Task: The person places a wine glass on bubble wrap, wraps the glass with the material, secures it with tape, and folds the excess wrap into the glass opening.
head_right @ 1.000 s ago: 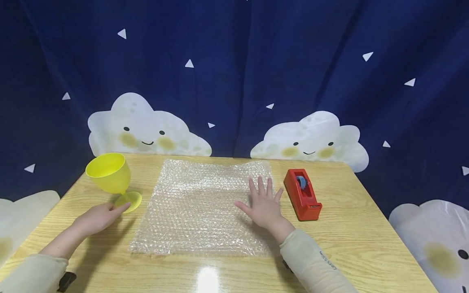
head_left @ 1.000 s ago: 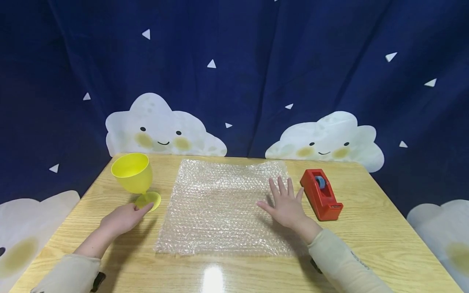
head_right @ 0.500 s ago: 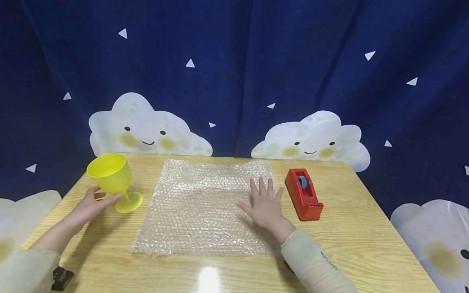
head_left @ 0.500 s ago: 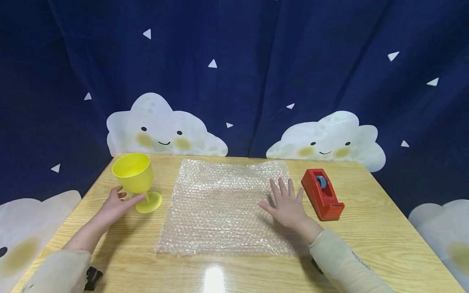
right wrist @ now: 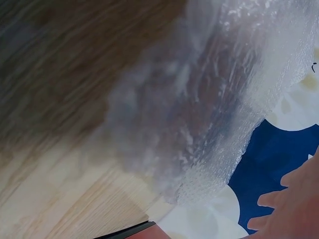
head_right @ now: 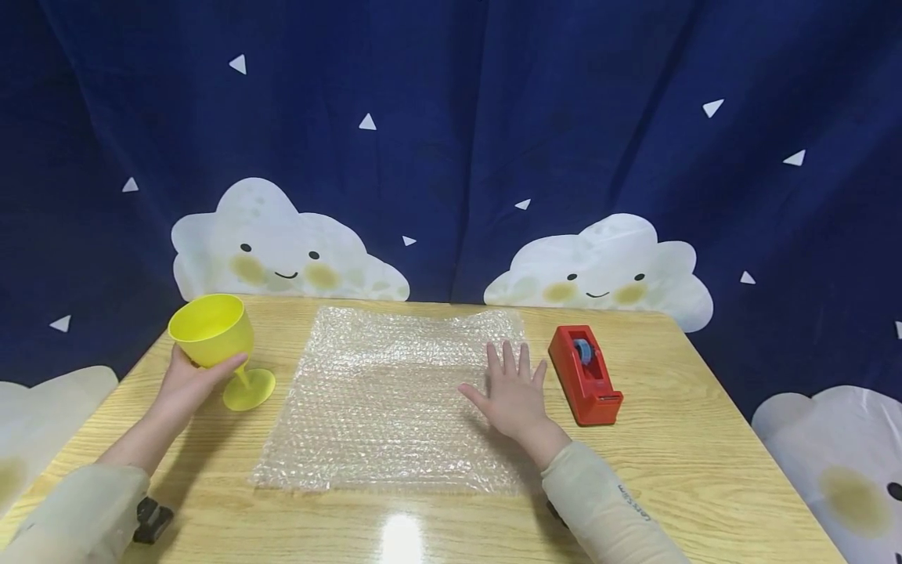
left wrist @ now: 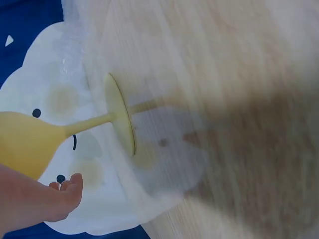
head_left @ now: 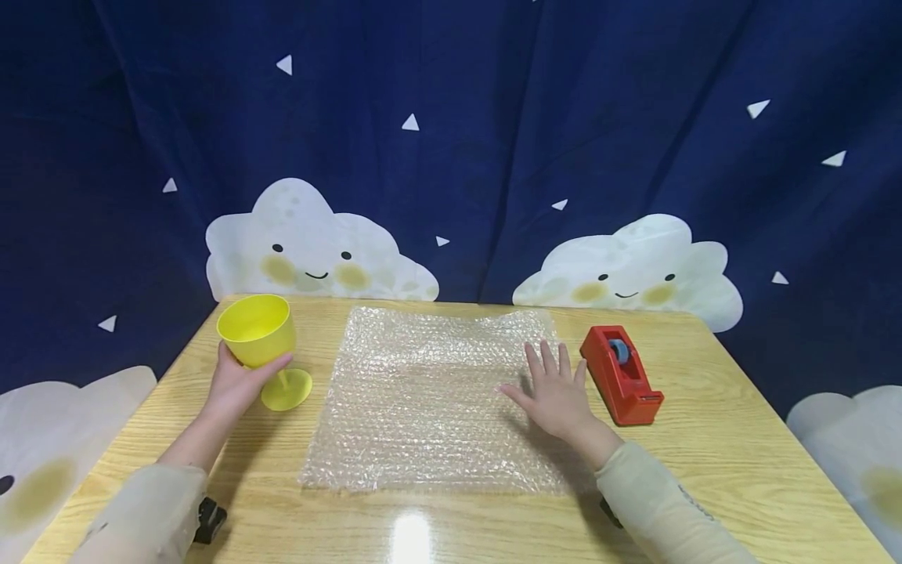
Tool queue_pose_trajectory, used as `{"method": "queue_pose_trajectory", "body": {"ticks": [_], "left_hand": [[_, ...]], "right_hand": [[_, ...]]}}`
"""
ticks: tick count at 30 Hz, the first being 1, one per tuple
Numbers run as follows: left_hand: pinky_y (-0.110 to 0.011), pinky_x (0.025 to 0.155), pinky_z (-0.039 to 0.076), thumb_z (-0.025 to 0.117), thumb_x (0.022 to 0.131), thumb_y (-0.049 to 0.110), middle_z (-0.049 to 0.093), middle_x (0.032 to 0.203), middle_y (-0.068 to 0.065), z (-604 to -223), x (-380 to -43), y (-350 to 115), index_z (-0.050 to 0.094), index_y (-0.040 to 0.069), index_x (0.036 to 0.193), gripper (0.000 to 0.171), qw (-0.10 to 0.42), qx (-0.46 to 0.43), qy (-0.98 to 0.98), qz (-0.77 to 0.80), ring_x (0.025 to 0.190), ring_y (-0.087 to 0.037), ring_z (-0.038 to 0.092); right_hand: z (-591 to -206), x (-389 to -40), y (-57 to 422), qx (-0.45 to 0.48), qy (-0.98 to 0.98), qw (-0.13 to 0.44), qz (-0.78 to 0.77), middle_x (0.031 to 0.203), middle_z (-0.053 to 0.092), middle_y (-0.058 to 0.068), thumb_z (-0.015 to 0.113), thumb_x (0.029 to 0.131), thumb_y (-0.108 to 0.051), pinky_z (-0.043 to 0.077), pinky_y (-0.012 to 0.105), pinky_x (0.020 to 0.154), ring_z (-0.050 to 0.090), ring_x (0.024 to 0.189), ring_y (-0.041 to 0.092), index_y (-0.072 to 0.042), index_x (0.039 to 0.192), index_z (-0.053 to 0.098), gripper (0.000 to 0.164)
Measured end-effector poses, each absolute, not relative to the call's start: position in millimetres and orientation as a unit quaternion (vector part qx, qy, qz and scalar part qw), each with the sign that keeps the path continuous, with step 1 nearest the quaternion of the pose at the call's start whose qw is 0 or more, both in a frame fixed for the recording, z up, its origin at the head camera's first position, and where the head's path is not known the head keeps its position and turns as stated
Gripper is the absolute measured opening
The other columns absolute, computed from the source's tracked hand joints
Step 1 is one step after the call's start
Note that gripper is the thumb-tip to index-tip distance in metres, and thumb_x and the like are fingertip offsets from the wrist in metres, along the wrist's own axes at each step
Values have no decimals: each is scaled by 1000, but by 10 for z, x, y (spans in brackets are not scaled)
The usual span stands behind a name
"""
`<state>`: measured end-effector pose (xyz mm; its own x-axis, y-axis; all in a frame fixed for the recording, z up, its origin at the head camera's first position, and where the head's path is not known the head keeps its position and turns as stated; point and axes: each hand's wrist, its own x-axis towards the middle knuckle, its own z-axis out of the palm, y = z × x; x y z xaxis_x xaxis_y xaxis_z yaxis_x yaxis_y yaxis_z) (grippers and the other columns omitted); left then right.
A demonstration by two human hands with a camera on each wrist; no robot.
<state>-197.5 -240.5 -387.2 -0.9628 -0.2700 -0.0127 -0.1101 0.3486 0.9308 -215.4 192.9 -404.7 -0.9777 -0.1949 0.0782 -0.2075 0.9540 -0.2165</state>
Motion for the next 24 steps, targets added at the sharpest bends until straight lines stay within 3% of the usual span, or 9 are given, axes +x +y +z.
{"method": "queue_pose_trajectory", "body": {"ticks": [5, 14, 20, 24], "left_hand": [[-49, 113, 24, 70, 83, 29, 27, 145, -19, -3848, -1989, -2362, 5, 7, 145, 93, 86, 133, -816, -556, 130, -33, 31], [-48, 109, 29, 70, 82, 33, 31, 142, -19, -3760, -1984, -2335, 10, 5, 146, 91, 96, 147, -818, -548, 126, -32, 34], [-47, 109, 30, 68, 83, 38, 29, 144, -17, -3622, -1957, -2276, 6, 8, 147, 94, 83, 145, -811, -561, 128, -31, 33], [-45, 110, 28, 65, 85, 39, 24, 145, -17, -3537, -1938, -2202, 3, 6, 145, 92, 71, 141, -801, -577, 129, -30, 31]], "right_hand": [[-4062, -2161, 1960, 96, -989, 22, 113, 153, 18, 24, 44, 89, -62, 1, 71, 106, 6, 140, 49, -6, 149, 19, 86], [-4108, -2189, 2102, 74, -992, 13, 98, 140, 38, 30, 44, 91, -57, 31, 64, 101, 35, 127, 50, 4, 142, 29, 81], [-4115, -2241, 2249, 27, -994, -44, 98, 123, 52, 29, 46, 89, -60, 47, 57, 85, 50, 111, 44, 9, 133, 38, 82], [-4093, -2259, 2360, -12, -989, -98, 112, 115, 56, 26, 53, 86, -57, 52, 52, 76, 57, 98, 37, 10, 127, 41, 80]]}}
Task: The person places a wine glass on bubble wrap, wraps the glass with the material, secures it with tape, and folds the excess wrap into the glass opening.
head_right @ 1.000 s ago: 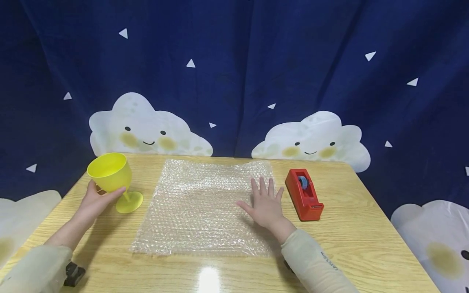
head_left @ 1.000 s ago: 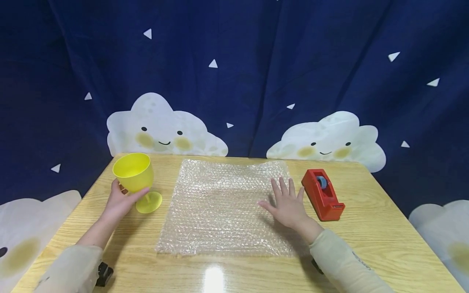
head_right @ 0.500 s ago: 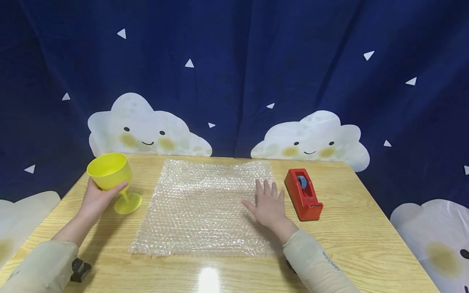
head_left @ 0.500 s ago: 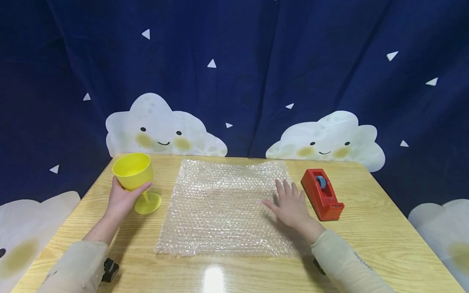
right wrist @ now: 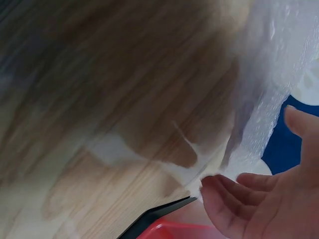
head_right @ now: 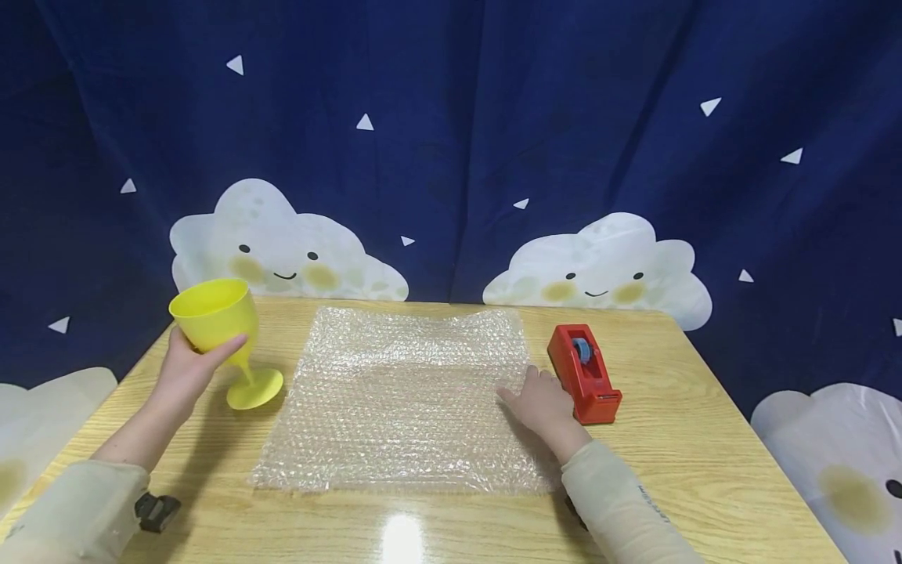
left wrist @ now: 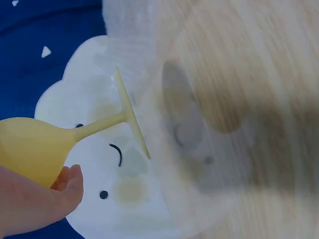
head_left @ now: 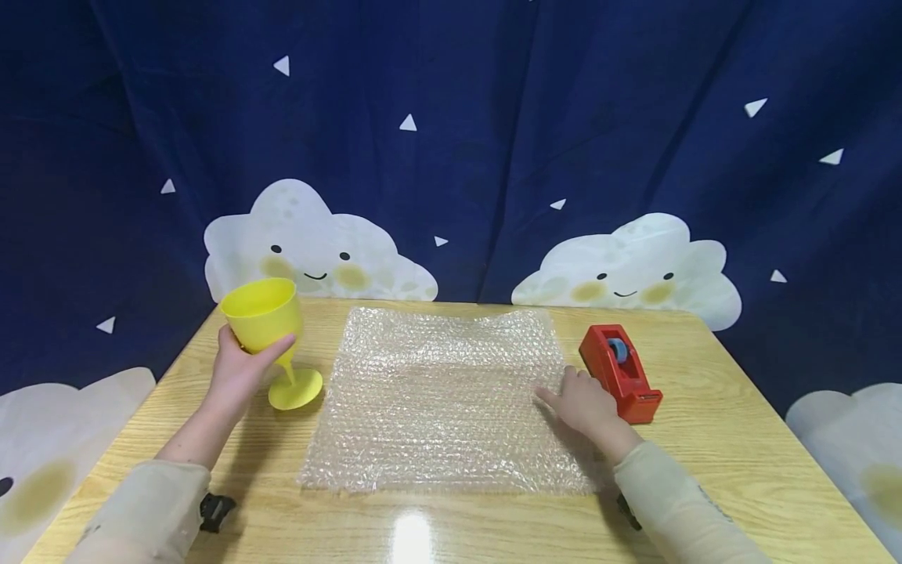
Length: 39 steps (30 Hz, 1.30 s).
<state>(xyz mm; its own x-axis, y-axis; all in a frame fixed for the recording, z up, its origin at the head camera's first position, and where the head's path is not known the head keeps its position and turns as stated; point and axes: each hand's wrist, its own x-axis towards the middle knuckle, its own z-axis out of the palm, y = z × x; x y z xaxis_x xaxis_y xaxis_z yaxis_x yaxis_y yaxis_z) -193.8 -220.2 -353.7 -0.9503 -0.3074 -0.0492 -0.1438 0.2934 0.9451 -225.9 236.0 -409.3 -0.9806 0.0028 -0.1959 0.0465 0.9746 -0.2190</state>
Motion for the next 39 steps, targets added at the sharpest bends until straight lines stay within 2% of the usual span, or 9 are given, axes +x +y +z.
{"method": "queue_pose_trajectory", "body": {"ticks": [3, 6, 9, 11, 15, 19, 28, 35, 39], "left_hand": [[-43, 109, 29, 63, 86, 41, 23, 145, -17, -3480, -1924, -2132, 3, 4, 143, 90, 64, 142, -796, -585, 129, -27, 32], [-39, 105, 33, 62, 87, 42, 24, 143, -16, -3434, -1914, -2075, 4, 3, 141, 89, 60, 146, -793, -588, 126, -24, 34], [-28, 95, 38, 61, 87, 43, 27, 139, -12, -3397, -1901, -2031, 6, 4, 140, 86, 58, 152, -793, -587, 120, -18, 38], [-20, 87, 41, 60, 87, 43, 29, 135, -10, -3376, -1893, -2006, 7, 5, 140, 85, 55, 153, -793, -587, 113, -13, 41], [-12, 77, 43, 59, 88, 42, 32, 130, -5, -3326, -1876, -1934, 8, 5, 140, 81, 50, 142, -791, -593, 101, -5, 43], [-14, 79, 43, 58, 90, 40, 33, 130, -6, -3264, -1860, -1822, 9, 4, 140, 78, 39, 121, -790, -599, 102, -5, 43], [-31, 93, 45, 60, 89, 37, 32, 137, -17, -3154, -1867, -1495, 13, 2, 139, 78, 6, 65, -790, -609, 116, -23, 45], [-27, 83, 46, 62, 87, 37, 37, 131, -18, -3144, -1904, -1237, 20, -1, 137, 76, -27, 54, -806, -588, 109, -23, 48], [-29, 83, 46, 64, 86, 36, 39, 129, -17, -3143, -1935, -1076, 23, -2, 136, 74, -42, 53, -805, -589, 108, -24, 49]], "right_hand": [[-4068, -2247, 2445, 26, 985, 119, -123, 106, 61, 23, 59, 84, -48, 52, 47, 69, 59, 85, 30, 12, 123, 45, 73], [-4048, -2231, 2509, 29, 982, 134, -131, 84, 61, 15, 61, 82, -41, 46, 38, 60, 54, 70, 24, 8, 105, 56, 54], [-4047, -2219, 2559, 18, 981, 140, -133, 68, 53, 7, 62, 82, -35, 40, 32, 56, 49, 61, 21, 0, 84, 59, 35], [-4061, -2223, 2589, 11, 980, 143, -140, 63, 49, 5, 62, 83, -31, 38, 29, 54, 47, 58, 19, -2, 76, 58, 30], [-4097, -2252, 2622, 17, 974, 154, -166, 60, 45, 4, 63, 84, -26, 36, 26, 51, 45, 55, 17, -3, 74, 57, 26], [-4123, -2290, 2615, 18, 970, 158, -184, 59, 44, 4, 61, 85, -20, 34, 24, 49, 43, 52, 16, -3, 71, 54, 23], [-4117, -2355, 2561, 39, 957, 175, -228, 57, 42, 2, 59, 88, -15, 34, 21, 45, 40, 48, 13, -4, 69, 50, 23], [-4151, -2369, 2554, 26, 954, 172, -243, 49, 39, -2, 57, 88, -11, 31, 18, 39, 37, 40, 8, -10, 60, 44, 31], [-4171, -2372, 2551, 27, 956, 167, -241, 49, 40, -2, 57, 89, -12, 32, 18, 38, 38, 40, 8, -9, 61, 46, 30]]}}
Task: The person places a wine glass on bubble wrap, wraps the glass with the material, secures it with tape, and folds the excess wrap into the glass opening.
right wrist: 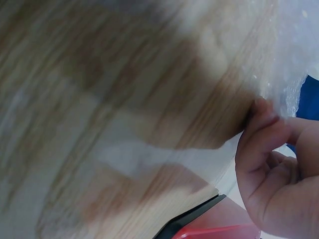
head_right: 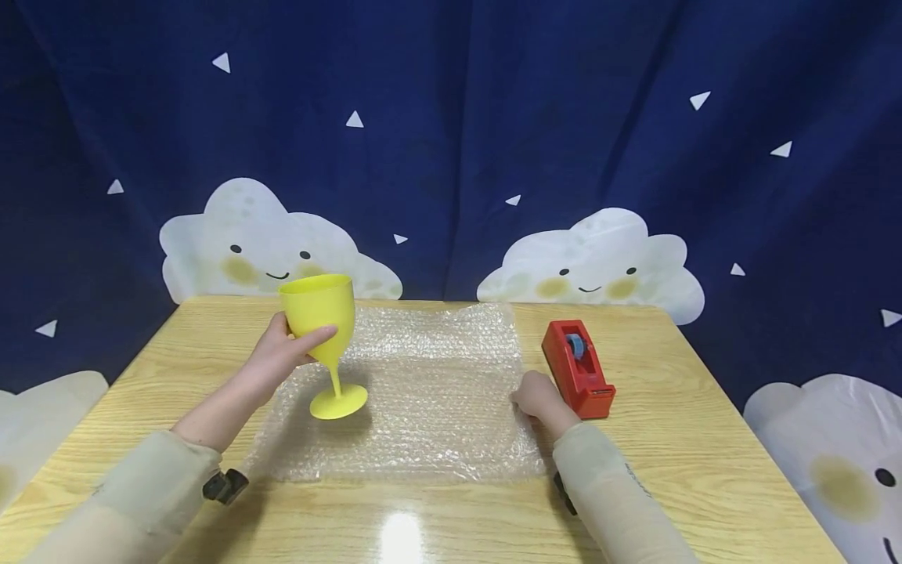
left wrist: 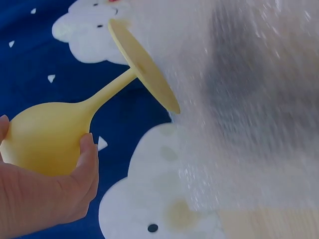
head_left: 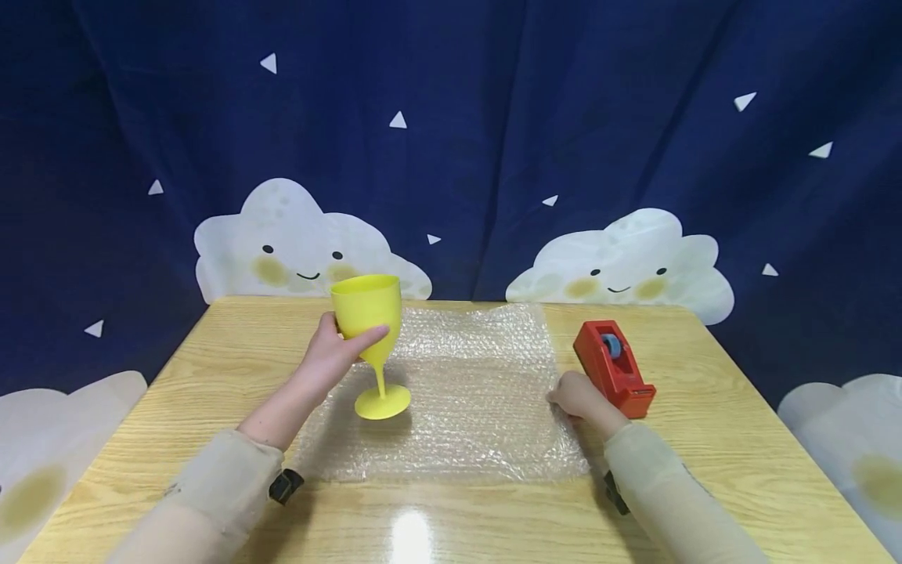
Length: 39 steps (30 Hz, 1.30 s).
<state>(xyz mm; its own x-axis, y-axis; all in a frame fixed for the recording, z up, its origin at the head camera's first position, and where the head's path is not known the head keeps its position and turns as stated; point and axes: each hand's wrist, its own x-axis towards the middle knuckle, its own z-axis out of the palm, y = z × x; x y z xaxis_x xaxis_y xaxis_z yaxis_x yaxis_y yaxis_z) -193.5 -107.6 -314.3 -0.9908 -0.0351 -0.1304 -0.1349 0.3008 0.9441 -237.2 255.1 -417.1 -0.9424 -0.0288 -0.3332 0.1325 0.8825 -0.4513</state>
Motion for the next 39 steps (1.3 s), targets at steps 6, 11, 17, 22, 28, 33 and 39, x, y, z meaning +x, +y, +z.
{"method": "queue_pose_trajectory", "body": {"ticks": [6, 11, 17, 22, 28, 33, 39], "left_hand": [[-35, 86, 48, 66, 85, 34, 43, 127, -16, -3162, -1972, -828, 28, 0, 133, 70, 55, -43, 797, 600, 108, -25, 51], [-32, 82, 50, 66, 84, 32, 46, 125, -16, -3194, -1999, -624, 32, 0, 131, 66, 77, -32, 780, 620, 105, -25, 55], [-40, 88, 51, 67, 83, 34, 47, 125, -16, -3220, -2092, -367, 34, -1, 129, 67, 116, -44, 766, 631, 106, -26, 56], [-44, 89, 52, 65, 84, 34, 50, 123, -18, -3278, -2177, -229, 36, -2, 127, 64, 134, -51, 745, 651, 103, -28, 61], [-42, 85, 54, 64, 84, 37, 54, 121, -20, -3374, -2246, -70, 40, -4, 126, 63, 157, -66, 730, 662, 102, -32, 63], [-41, 86, 54, 65, 83, 40, 52, 122, -20, -3445, -2279, 66, 37, -4, 128, 69, 171, -80, 729, 658, 102, -31, 63], [-43, 88, 53, 67, 82, 39, 54, 120, -19, -3502, -2325, 194, 38, -5, 128, 70, 172, -85, 727, 660, 94, -27, 65]], "right_hand": [[-4180, -2391, 2570, 25, 954, 168, -248, 53, 42, 0, 57, 89, -12, 34, 19, 39, 39, 41, 10, -8, 64, 47, 27], [-4171, -2398, 2565, 25, 952, 166, -255, 54, 43, 1, 58, 88, -13, 34, 20, 40, 40, 43, 11, -7, 65, 47, 26], [-4159, -2399, 2561, 34, 945, 172, -277, 51, 42, 0, 57, 90, -14, 34, 20, 42, 39, 44, 11, -9, 62, 47, 30], [-4141, -2390, 2558, 30, 943, 166, -289, 51, 41, -1, 54, 91, -12, 35, 20, 43, 41, 44, 10, -12, 60, 43, 32], [-4143, -2390, 2568, 27, 940, 159, -301, 56, 42, -1, 52, 90, -9, 42, 20, 44, 46, 46, 10, -11, 63, 45, 28], [-4170, -2392, 2579, 28, 930, 164, -327, 58, 45, -1, 51, 90, -8, 44, 21, 45, 47, 48, 9, -6, 69, 52, 21], [-4160, -2383, 2573, 38, 924, 174, -337, 61, 48, 1, 51, 92, -9, 45, 21, 46, 47, 49, 10, -2, 77, 56, 18]]}}
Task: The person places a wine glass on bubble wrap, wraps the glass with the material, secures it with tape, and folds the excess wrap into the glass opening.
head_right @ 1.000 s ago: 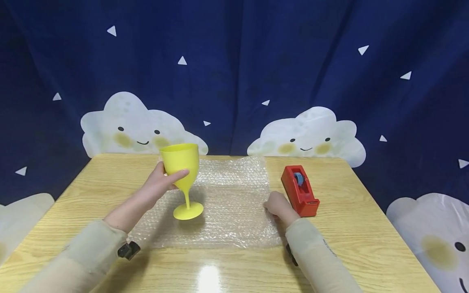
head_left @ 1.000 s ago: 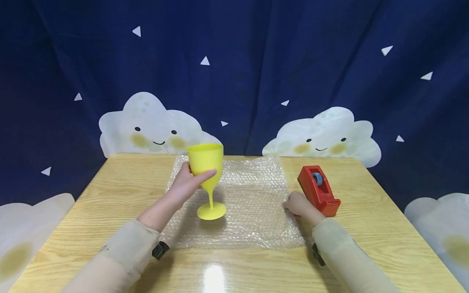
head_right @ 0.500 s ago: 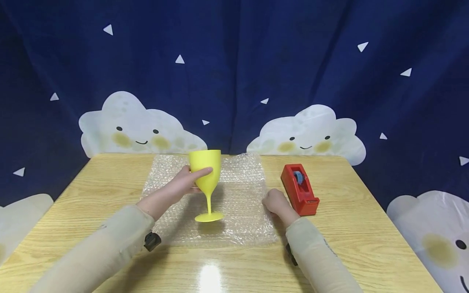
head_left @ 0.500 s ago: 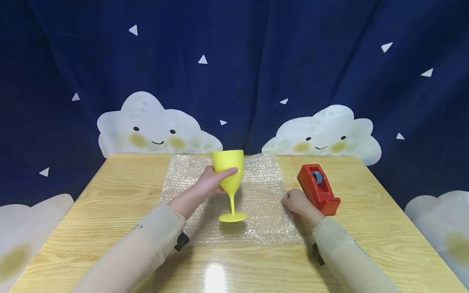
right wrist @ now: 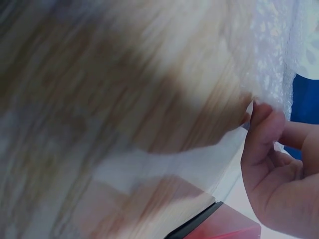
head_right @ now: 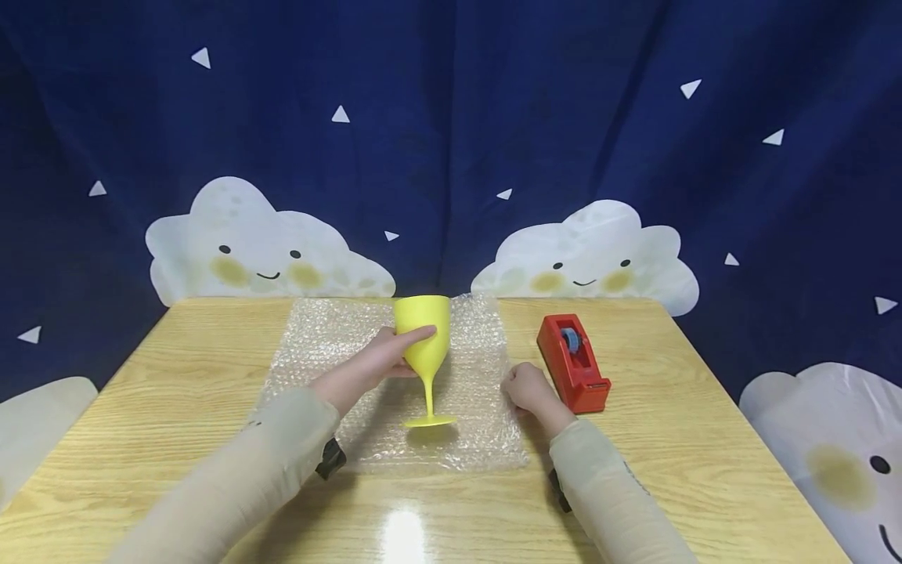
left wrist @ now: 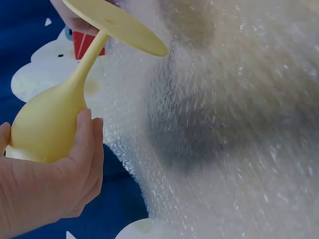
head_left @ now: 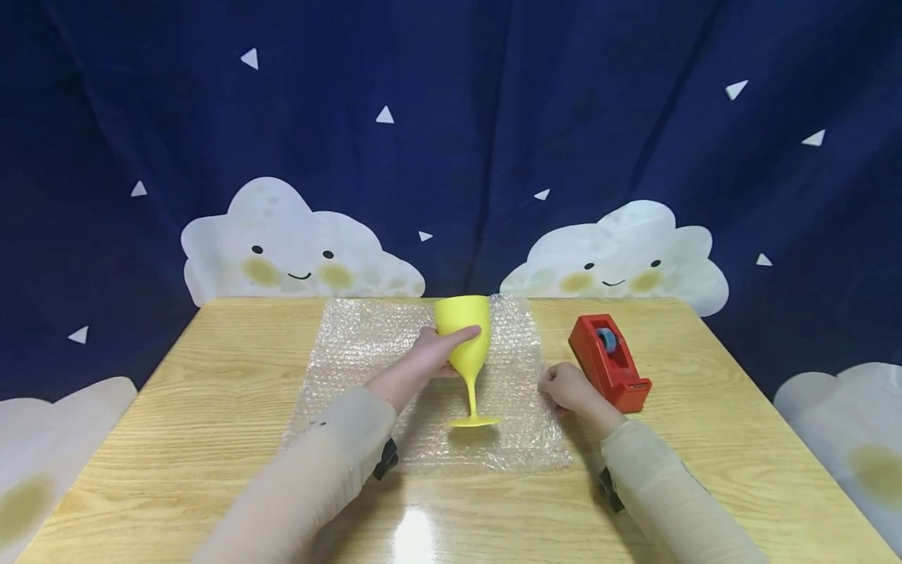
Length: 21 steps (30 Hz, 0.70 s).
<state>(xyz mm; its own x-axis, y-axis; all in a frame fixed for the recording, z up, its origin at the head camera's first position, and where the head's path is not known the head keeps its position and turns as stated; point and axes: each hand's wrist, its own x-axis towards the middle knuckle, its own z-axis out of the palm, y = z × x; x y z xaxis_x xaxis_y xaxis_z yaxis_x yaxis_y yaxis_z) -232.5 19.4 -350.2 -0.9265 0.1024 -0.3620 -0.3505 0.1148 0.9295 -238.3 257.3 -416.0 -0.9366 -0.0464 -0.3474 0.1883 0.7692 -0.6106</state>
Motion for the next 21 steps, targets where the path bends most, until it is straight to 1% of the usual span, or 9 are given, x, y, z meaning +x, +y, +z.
{"method": "queue_pose_trajectory", "body": {"ticks": [6, 10, 12, 18, 21], "left_hand": [[-41, 85, 54, 67, 82, 41, 52, 119, -19, -3562, -2363, 288, 35, -6, 129, 74, 183, -82, 734, 649, 89, -23, 64], [-42, 89, 52, 66, 81, 44, 49, 121, -18, -3616, -2370, 311, 31, -6, 132, 80, 191, -90, 742, 636, 88, -22, 62], [-42, 88, 53, 66, 81, 45, 50, 120, -18, -3632, -2368, 324, 32, -6, 132, 80, 191, -92, 742, 636, 87, -23, 62], [-40, 84, 55, 64, 82, 46, 54, 114, -17, -3631, -2360, 391, 38, -6, 128, 74, 206, -82, 736, 639, 83, -22, 63], [-40, 86, 54, 63, 83, 46, 55, 111, -16, -3629, -2355, 437, 39, -5, 127, 71, 225, -79, 729, 641, 84, -21, 62]], "right_hand": [[-4122, -2354, 2559, 42, 924, 172, -340, 62, 49, 2, 49, 93, -8, 47, 22, 45, 48, 49, 10, 2, 84, 57, 15], [-4130, -2343, 2539, 43, 924, 169, -339, 62, 49, 3, 48, 93, -8, 48, 23, 45, 49, 49, 11, 2, 86, 57, 15], [-4134, -2341, 2532, 45, 924, 169, -342, 61, 49, 3, 48, 93, -7, 48, 23, 44, 49, 49, 11, 2, 86, 57, 15], [-4137, -2347, 2538, 49, 924, 163, -341, 62, 50, 3, 49, 92, -8, 49, 23, 45, 49, 49, 11, 3, 86, 58, 15], [-4135, -2359, 2549, 54, 925, 163, -339, 62, 51, 3, 50, 93, -8, 49, 23, 45, 49, 49, 10, 3, 87, 59, 16]]}}
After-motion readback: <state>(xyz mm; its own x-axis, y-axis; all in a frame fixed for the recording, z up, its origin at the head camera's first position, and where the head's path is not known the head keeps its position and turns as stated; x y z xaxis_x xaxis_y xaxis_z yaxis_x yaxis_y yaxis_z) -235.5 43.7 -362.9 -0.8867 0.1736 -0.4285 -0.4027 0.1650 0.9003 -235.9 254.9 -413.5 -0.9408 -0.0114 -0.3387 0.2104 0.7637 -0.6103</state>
